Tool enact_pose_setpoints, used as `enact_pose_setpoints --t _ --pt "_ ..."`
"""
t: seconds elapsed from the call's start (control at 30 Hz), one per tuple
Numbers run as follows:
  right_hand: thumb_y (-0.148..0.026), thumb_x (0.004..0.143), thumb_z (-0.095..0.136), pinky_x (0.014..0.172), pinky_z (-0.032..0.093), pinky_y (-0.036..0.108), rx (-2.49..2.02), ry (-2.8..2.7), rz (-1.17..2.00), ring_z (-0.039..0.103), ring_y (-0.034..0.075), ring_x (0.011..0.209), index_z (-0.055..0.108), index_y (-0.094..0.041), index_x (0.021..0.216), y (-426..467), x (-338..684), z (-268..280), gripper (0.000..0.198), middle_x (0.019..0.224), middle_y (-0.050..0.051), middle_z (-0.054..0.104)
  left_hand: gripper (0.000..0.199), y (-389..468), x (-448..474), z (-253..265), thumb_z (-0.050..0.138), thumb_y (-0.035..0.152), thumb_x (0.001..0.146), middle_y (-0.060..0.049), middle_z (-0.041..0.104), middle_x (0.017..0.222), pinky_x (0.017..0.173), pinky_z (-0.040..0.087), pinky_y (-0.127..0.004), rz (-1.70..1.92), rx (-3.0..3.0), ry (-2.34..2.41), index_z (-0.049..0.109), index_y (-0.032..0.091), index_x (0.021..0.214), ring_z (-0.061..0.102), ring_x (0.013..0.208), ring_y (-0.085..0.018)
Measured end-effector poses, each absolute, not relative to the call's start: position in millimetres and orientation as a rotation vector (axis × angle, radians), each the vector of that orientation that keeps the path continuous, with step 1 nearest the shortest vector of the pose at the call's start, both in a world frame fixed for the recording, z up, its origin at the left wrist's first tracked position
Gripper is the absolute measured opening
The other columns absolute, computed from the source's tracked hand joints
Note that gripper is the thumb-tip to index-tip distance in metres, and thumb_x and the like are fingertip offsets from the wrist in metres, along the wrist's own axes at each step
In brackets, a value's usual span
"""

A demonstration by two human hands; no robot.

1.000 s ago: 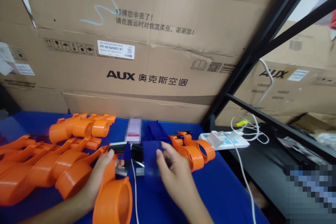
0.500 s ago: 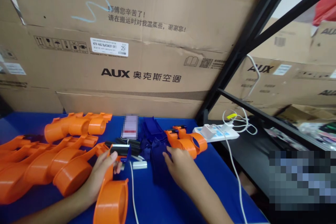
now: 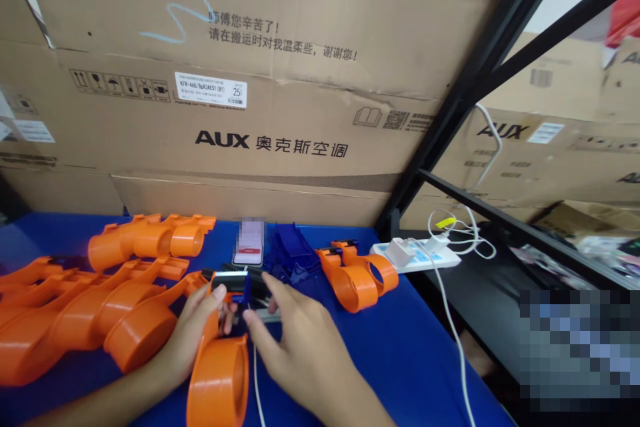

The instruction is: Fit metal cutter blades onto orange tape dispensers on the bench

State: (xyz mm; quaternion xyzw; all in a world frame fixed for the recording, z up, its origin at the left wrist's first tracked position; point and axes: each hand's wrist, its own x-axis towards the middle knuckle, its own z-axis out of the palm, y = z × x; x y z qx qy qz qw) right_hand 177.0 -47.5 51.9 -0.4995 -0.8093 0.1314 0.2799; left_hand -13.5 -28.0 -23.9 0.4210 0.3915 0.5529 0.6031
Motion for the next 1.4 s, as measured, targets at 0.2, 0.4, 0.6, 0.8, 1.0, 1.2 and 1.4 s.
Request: enact_pose_setpoints --t 0.2,0.4,0.6,0.8,1.0,1.2,1.4 --pt "-0.027 0.097 0.050 0.068 0.056 0.030 -1.180 -2.117 0.313 0.069 0.018 0.074 0.052 -0.015 0.143 -37.3 150.1 29.9 0.048 0.106 0.011 0.074 0.038 -28.9 -9.8 -15.6 0.075 0.053 0.080 -0.001 0.062 0.060 0.056 0.046 -0.024 1.320 0.890 0.882 0.066 0.016 0.074 0.057 0.055 -0.014" --pt "-0.023 0.092 0.050 0.066 0.055 0.031 -1.167 -2.191 0.152 0.070 0.021 0.074 0.059 -0.012 0.125 -28.6 146.8 18.0 0.036 0.094 0.011 0.074 0.039 -23.4 -10.7 -17.1 0.071 0.055 0.084 -0.001 0.062 0.058 0.055 0.045 -0.025 1.275 0.913 0.878 0.066 0.016 0.084 0.057 0.053 -0.015" --pt "-0.021 0.095 0.043 0.059 0.051 0.027 -1.137 -2.262 0.009 0.066 0.018 0.060 0.053 -0.009 0.129 -24.8 147.0 11.9 0.037 0.079 0.007 0.072 0.043 -22.2 -13.6 -24.5 0.068 0.056 0.086 0.002 0.054 0.049 0.049 0.039 -0.023 1.263 1.025 0.950 0.058 0.018 0.070 0.049 0.045 -0.010" --pt "-0.018 0.096 0.039 0.058 0.050 0.027 -1.098 -2.287 -0.072 0.066 0.018 0.059 0.053 -0.007 0.127 -25.2 147.6 8.4 0.036 0.076 0.007 0.072 0.044 -22.7 -12.5 -27.8 0.068 0.058 0.085 0.005 0.044 0.045 0.044 0.033 -0.022 1.245 0.966 0.916 0.056 0.019 0.071 0.040 0.041 -0.009" --pt "-0.016 0.096 0.040 0.057 0.050 0.026 -1.098 -2.295 -0.057 0.067 0.018 0.058 0.055 -0.007 0.128 -25.7 147.0 6.6 0.036 0.077 0.008 0.072 0.045 -24.3 -12.2 -22.4 0.070 0.058 0.084 0.006 0.042 0.044 0.044 0.033 -0.022 1.246 0.930 0.890 0.055 0.019 0.069 0.039 0.041 -0.008" --pt "-0.022 0.096 0.049 0.066 0.057 0.027 -1.082 -2.210 0.196 0.074 0.020 0.075 0.051 -0.012 0.140 -26.8 151.8 16.0 0.045 0.094 0.010 0.077 0.045 -23.1 -11.2 -23.5 0.069 0.056 0.085 0.003 0.048 0.045 0.048 0.034 -0.022 1.230 0.906 0.832 0.055 0.018 0.066 0.044 0.043 -0.009" --pt "-0.027 0.100 0.049 0.077 0.061 0.032 -1.023 -2.237 0.287 0.075 0.023 0.094 0.043 -0.015 0.150 -22.6 157.6 21.7 0.052 0.116 0.012 0.075 0.055 -22.7 -10.2 -17.5 0.065 0.061 0.086 0.002 0.044 0.041 0.050 0.035 -0.024 1.149 0.617 0.675 0.048 0.019 0.055 0.044 0.042 -0.011"
